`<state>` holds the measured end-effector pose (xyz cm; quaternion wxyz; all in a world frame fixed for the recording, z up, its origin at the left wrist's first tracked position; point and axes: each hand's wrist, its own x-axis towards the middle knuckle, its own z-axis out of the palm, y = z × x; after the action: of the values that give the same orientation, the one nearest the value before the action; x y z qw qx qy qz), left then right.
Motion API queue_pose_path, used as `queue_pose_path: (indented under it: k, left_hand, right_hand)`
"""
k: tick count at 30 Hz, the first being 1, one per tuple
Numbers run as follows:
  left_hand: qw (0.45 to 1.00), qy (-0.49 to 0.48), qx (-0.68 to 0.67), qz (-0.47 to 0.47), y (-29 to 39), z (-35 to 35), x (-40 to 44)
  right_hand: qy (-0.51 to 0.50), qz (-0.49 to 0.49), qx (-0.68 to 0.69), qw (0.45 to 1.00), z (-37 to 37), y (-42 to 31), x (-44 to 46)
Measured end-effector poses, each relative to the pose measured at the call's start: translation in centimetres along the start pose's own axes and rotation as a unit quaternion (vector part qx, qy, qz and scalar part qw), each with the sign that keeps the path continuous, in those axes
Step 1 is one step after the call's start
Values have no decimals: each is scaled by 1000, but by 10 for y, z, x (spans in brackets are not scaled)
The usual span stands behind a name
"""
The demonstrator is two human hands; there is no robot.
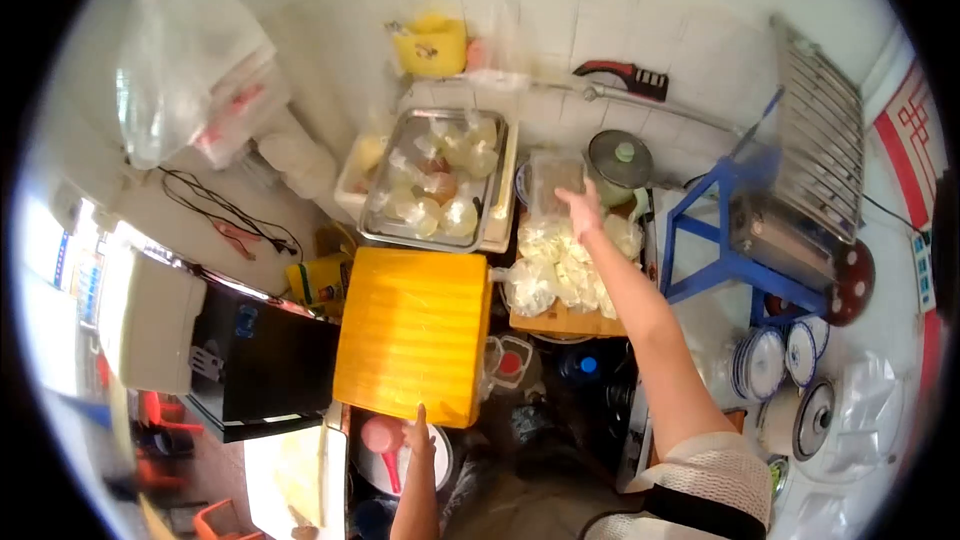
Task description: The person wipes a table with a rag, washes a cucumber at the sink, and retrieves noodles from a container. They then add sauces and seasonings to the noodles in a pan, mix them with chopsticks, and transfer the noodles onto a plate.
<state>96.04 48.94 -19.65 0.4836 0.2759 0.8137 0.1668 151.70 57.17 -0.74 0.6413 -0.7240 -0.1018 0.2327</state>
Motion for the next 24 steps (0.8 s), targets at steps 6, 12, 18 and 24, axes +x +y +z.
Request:
queue_pose_path:
  k: [6,12,18,24]
  left_hand:
    - [946,-233,-212,-73,-14,31,-8]
    - [922,-266,-262,-104,1,4,-21]
    - [901,-257,-348,32,43,-88,-14]
    - [836,-286,-466,-54,97,-190,2]
  right_hand:
    - [62,-49,-300,951,10,47,75]
    - [-15,-245,-298,922,-37,48,-89]
    - [-256,-266,-279,887,-35,125,-251]
    - [-361,-138,-371,844,32,136,-293]
